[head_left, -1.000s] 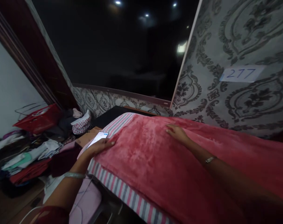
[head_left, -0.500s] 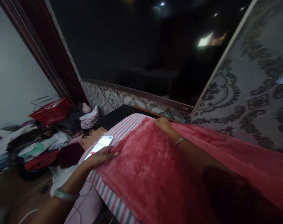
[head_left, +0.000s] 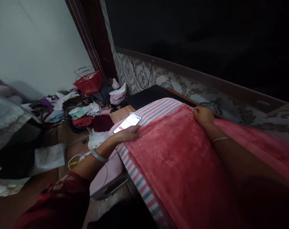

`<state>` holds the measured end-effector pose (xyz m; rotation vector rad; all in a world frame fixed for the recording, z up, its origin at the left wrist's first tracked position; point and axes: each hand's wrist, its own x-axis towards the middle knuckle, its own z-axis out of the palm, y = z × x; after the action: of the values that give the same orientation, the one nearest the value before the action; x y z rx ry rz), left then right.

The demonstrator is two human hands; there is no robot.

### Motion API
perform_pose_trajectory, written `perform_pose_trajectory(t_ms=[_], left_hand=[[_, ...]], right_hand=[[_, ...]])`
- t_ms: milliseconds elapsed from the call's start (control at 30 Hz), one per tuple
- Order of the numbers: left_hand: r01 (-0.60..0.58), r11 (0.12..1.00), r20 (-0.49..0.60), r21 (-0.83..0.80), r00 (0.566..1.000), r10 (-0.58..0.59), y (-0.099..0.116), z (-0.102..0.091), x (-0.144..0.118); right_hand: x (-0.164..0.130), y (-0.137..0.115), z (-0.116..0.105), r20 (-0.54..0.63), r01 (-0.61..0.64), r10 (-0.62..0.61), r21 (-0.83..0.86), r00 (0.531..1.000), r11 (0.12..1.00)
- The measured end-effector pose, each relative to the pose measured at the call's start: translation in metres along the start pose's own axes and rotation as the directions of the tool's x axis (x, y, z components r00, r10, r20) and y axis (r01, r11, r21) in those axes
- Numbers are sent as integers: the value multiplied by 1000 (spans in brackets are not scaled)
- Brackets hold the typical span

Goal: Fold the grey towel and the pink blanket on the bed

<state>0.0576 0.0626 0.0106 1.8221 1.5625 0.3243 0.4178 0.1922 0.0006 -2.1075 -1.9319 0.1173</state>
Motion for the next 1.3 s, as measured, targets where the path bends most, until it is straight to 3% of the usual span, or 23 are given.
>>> perform_pose_trajectory(t_ms=[167, 300, 433, 600, 700, 800, 900, 1033, 1133, 1200, 1300], left_hand=[[-61, 994, 47, 95, 997, 56, -2, 4, 3], [-16, 975, -4, 221, 1000, 17, -6, 5, 6], [-32, 959, -59, 282, 997, 51, -11, 6, 11], [-52, 901, -175, 430, 974, 140, -15, 9, 13], [-75, 814, -180, 576, 960, 216, -8, 6, 6], [-109, 689, -196, 717, 916, 349, 19, 3, 2], [-289, 591, -148, 753, 801, 580, 74, 21, 11], [-624, 478, 151, 618, 691, 707, 173, 84, 34], [-730, 402, 306, 553, 626, 717, 229, 139, 44], [-748, 375, 358, 548, 614, 703, 244, 169, 46], [-740, 346, 383, 576, 619, 686, 239, 196, 50]], right_hand=[[-10, 18, -18, 7, -17, 18, -32, 1000, 999], [-48, 57, -37, 17, -81, 83, -112, 996, 990], [-76, 84, -45, 12, -53, 56, -150, 998, 987], [-69, 80, -43, 13, -59, 61, -99, 998, 993], [-70, 82, -47, 19, -37, 38, -51, 999, 998], [-96, 95, -60, -6, -8, 8, -50, 1000, 999], [-150, 108, -74, -25, 59, -62, -110, 998, 992], [-242, 112, -82, 30, 59, -56, -139, 998, 988], [-310, 121, -84, 24, -35, 38, -125, 999, 992], [-355, 136, -87, -22, -140, 138, -98, 990, 985], [-427, 164, -92, -146, -320, 313, -30, 939, 947]])
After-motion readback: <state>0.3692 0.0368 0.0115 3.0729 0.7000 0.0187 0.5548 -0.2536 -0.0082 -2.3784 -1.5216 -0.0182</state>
